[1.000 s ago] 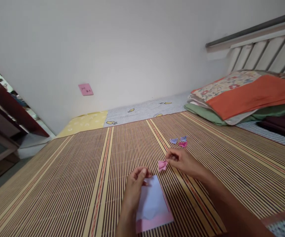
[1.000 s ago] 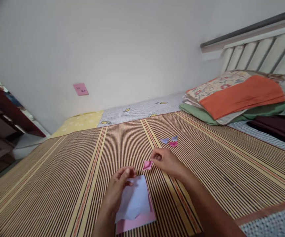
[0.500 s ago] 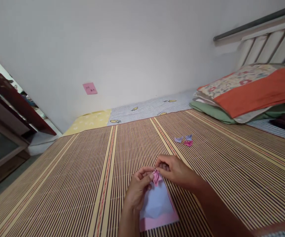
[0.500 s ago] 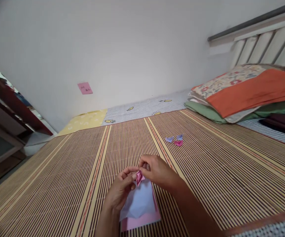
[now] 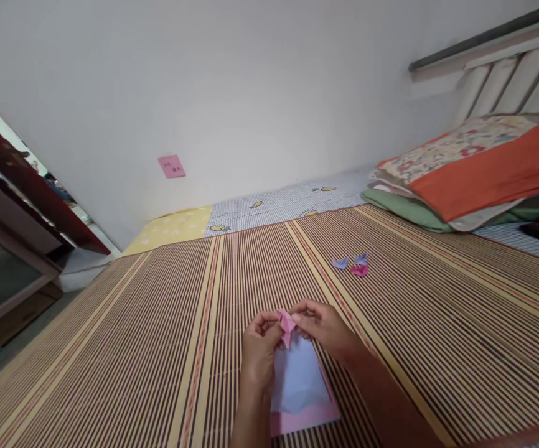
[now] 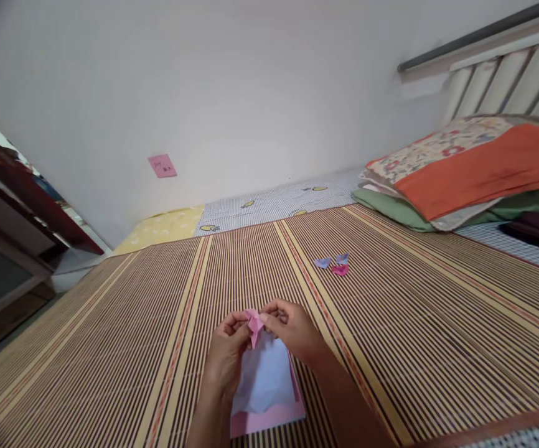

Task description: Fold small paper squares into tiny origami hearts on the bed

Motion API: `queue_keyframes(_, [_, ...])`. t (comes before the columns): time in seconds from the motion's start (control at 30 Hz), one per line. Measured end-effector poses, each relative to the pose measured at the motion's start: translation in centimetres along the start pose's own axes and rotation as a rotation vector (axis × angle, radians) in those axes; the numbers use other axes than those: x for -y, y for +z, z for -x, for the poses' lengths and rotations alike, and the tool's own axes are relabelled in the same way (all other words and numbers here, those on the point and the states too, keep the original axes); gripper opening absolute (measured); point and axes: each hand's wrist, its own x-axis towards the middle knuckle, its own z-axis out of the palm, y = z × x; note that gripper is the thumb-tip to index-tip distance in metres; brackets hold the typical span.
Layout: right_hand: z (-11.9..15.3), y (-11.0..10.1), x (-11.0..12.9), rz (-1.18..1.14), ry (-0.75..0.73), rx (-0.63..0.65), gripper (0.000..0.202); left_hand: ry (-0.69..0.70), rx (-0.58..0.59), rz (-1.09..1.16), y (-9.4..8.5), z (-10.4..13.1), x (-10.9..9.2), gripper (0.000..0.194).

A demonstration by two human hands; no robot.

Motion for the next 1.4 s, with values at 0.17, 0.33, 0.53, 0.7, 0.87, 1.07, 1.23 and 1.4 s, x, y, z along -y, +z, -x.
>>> queue_keyframes(0.17, [-0.6, 0.6, -0.9, -0.064, -0.005, 0.010, 0.023, 0.049, -0.035, -0.067, -0.1, -0.2, 0.2, 0.029])
queue_keyframes(0.33, [-0.7, 0.9, -0.9, -0.086, 0.003, 0.054, 0.016, 0.072, -0.069, -0.086, -0.1, -0.2, 0.2, 0.028])
queue_keyframes(0.53, [-0.6, 1.4, -0.9, -0.018, -0.019, 0.002, 0.012, 0.099, -0.100, -0.091, 0.1, -0.1, 0.3, 0.028])
queue_keyframes(0.7, [-0.5, 2.2, -0.7, 0.115, -0.059, -0.103, 0.008, 0.111, -0.093, -0.097, 0.1, -0.1, 0.4, 0.026])
queue_keyframes(0.87, [-0.1, 2.5, 0.1, 0.257, -0.073, -0.170, 0.013, 0.126, -0.090, -0.099, 0.0, -0.1, 0.4, 0.025])
queue_keyframes(1.07, [0.0, 2.5, 0.2, 0.371, -0.068, -0.208, 0.013, 0.123, -0.080, -0.076, -0.1, -0.2, 0.8, 0.026])
queue_keyframes(1.23, [0.0, 2.0, 0.2, 0.405, -0.067, -0.196, 0.013, 0.025, -0.015, 0.006, -0.3, -0.1, 0.4, 0.029])
queue_keyframes(1.4, [0.1, 1.4, 0.5, 0.393, -0.069, -0.157, 0.011, -0.100, 0.122, 0.156, -0.4, 0.6, -0.7, 0.030])
